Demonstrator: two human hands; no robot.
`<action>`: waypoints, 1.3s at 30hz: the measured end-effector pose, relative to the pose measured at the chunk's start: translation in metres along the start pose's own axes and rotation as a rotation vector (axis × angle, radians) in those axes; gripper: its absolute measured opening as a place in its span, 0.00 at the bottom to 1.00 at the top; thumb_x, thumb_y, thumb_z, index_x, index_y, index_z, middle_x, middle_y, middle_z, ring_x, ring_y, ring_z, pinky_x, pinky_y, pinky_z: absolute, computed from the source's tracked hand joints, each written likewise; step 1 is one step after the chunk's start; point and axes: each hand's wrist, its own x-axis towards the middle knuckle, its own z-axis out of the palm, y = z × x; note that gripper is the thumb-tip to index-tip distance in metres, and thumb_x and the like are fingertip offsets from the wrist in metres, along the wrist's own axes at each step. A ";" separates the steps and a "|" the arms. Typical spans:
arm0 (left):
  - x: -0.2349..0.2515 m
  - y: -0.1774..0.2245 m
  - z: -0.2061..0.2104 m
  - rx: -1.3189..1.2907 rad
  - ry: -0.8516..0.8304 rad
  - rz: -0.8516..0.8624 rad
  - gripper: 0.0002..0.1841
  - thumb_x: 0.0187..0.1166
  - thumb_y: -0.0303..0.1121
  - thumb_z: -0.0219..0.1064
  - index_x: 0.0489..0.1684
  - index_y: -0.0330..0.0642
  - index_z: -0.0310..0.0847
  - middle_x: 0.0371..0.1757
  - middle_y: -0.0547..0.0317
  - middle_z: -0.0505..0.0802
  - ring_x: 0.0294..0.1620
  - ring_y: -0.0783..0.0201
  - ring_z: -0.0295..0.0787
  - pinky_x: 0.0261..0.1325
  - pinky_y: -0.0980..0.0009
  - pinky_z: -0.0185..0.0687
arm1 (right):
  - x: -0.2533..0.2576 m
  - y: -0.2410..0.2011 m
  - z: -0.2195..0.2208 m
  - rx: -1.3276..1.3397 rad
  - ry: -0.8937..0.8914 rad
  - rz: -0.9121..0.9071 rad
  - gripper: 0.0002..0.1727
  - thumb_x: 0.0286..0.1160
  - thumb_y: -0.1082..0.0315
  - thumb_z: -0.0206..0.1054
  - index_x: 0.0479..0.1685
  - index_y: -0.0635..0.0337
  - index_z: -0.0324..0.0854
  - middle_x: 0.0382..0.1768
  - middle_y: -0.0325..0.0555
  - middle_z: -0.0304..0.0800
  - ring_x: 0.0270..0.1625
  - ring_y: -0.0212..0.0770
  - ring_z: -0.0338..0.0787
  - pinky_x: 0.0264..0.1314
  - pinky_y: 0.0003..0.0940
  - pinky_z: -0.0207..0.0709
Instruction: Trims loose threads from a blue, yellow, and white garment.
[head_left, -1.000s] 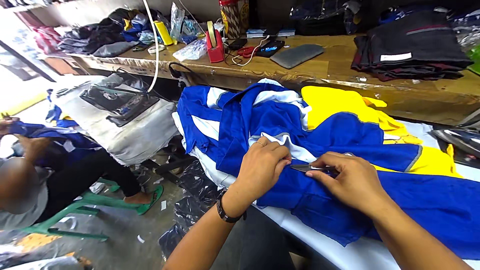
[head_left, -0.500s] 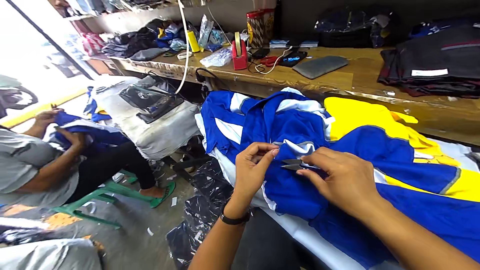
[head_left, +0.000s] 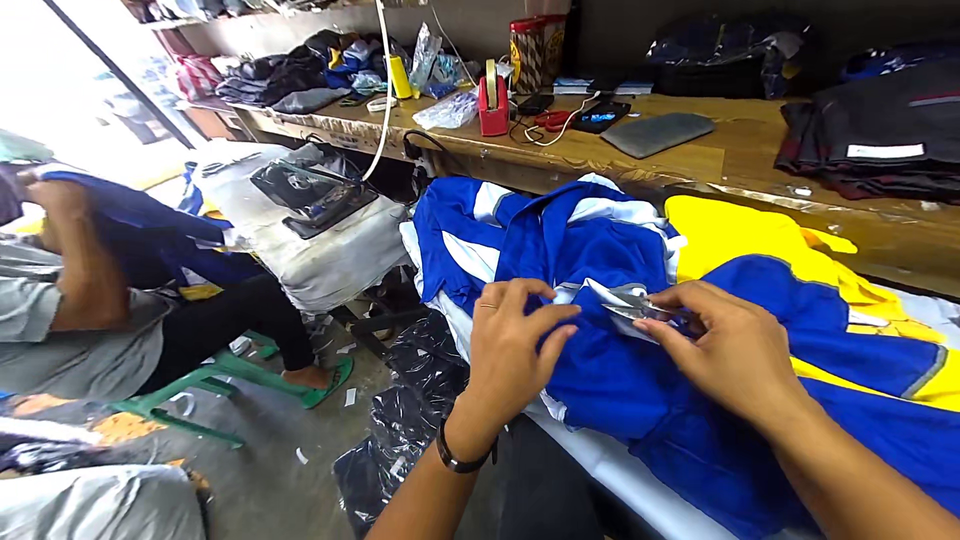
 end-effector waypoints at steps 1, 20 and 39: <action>0.003 0.003 0.004 0.027 -0.049 0.048 0.09 0.78 0.43 0.70 0.47 0.58 0.96 0.59 0.59 0.90 0.65 0.51 0.78 0.67 0.49 0.69 | -0.001 0.001 0.000 0.011 0.009 0.017 0.22 0.76 0.45 0.66 0.47 0.54 0.89 0.36 0.42 0.91 0.32 0.44 0.85 0.32 0.51 0.73; -0.009 -0.012 0.017 -0.063 0.076 0.010 0.06 0.79 0.34 0.71 0.36 0.45 0.94 0.49 0.60 0.94 0.51 0.64 0.91 0.52 0.67 0.86 | -0.013 -0.019 0.014 -0.086 0.039 -0.198 0.19 0.78 0.50 0.63 0.41 0.55 0.92 0.37 0.45 0.95 0.38 0.50 0.94 0.33 0.52 0.79; 0.020 -0.010 -0.037 -0.266 -0.381 -0.438 0.12 0.80 0.37 0.71 0.47 0.36 0.89 0.37 0.53 0.92 0.30 0.64 0.88 0.41 0.61 0.88 | -0.045 0.039 -0.056 0.400 -0.238 0.192 0.30 0.75 0.54 0.71 0.69 0.65 0.74 0.29 0.39 0.85 0.23 0.23 0.77 0.26 0.24 0.74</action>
